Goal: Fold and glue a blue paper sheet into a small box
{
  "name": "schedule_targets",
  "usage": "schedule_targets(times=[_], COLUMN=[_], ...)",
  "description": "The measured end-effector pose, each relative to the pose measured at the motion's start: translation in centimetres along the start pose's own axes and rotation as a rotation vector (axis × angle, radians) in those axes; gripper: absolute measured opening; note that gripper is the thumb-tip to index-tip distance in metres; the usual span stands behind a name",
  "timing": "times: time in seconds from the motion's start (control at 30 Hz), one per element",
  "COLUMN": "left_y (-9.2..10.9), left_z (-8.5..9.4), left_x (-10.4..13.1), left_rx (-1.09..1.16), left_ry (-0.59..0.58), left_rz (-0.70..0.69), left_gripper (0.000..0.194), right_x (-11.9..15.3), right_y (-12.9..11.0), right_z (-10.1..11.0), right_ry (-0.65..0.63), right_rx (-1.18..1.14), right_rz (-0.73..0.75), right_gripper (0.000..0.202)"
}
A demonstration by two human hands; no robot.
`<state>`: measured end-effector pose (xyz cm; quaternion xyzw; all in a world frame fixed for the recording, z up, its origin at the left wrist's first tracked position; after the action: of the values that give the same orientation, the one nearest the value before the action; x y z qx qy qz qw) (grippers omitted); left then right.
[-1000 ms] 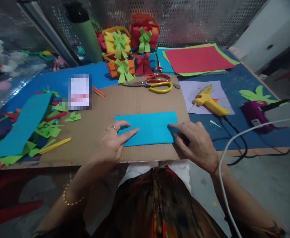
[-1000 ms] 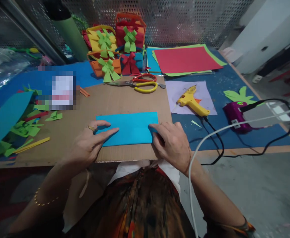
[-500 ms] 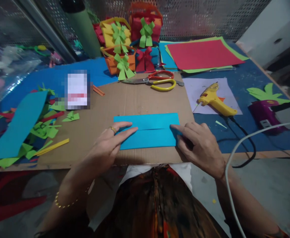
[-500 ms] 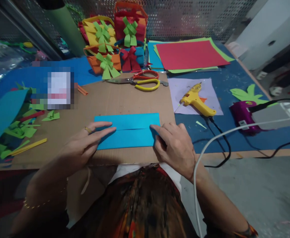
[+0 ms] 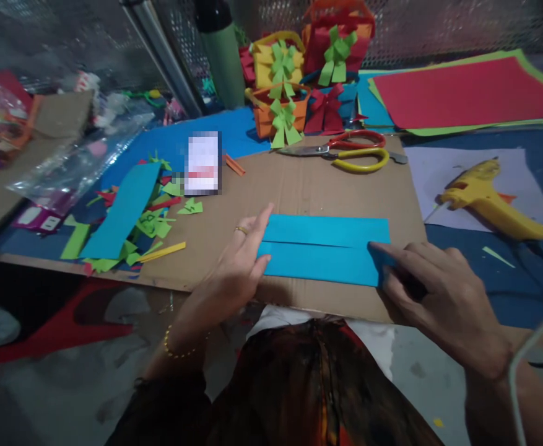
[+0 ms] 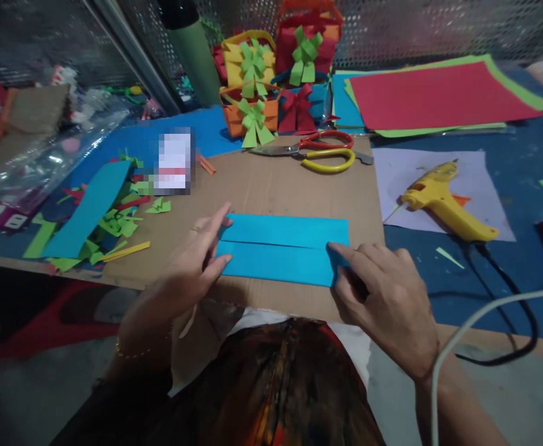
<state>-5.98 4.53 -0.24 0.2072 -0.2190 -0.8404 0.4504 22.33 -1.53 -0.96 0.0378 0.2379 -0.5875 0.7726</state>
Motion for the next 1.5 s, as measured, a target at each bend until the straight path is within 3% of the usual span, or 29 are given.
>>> schedule_targets(times=[0.43,0.67,0.87,1.0,1.13,1.4,1.5], left_y=[0.4,0.2,-0.9,-1.8,-2.5,-3.0,-3.3], left_z=[0.0,-0.1,-0.2,-0.3,-0.8,-0.2,-0.1], left_x=[0.2,-0.3,-0.3,-0.5,-0.4,-0.6,-0.8], left_rx=[-0.065,-0.071,-0.213,-0.258,-0.358,-0.412,-0.408], left_ry=[-0.01,-0.065,0.026,-0.057,-0.146,-0.222,-0.242], left_rz=[-0.048,0.011,-0.046,-0.156,-0.196,-0.338,-0.369], left_gripper=[0.066,0.067,0.062,0.051,0.052,0.06,0.058], right_x=[-0.1,0.0,-0.2,-0.3,-0.2,0.5,0.5], right_y=[0.0,0.0,0.0,-0.1,-0.4,-0.5,-0.9], right_z=[-0.1,-0.2,-0.2,-0.3,-0.6,-0.2,0.0], right_ry=[0.028,0.018,0.029,0.015,0.047,0.143,0.132], right_rx=[0.023,-0.005,-0.024,-0.051,-0.067,0.036,0.104], right_rz=[0.007,-0.002,-0.043,-0.196,-0.28,-0.282,-0.214], right_gripper=[0.028,0.028,0.031,0.04,0.044,0.037,0.029])
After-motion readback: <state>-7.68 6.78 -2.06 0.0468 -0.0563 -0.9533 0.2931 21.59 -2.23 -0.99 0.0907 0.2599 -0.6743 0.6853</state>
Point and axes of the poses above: each hand's wrist, its own x-axis away from the middle knuckle, its own z-axis out of the back of the hand, y = z × x, the point moved 2 cm from there along -x, towards the middle knuckle, and after that the axes turned 7 degrees about -z, right-handed, at the moved point
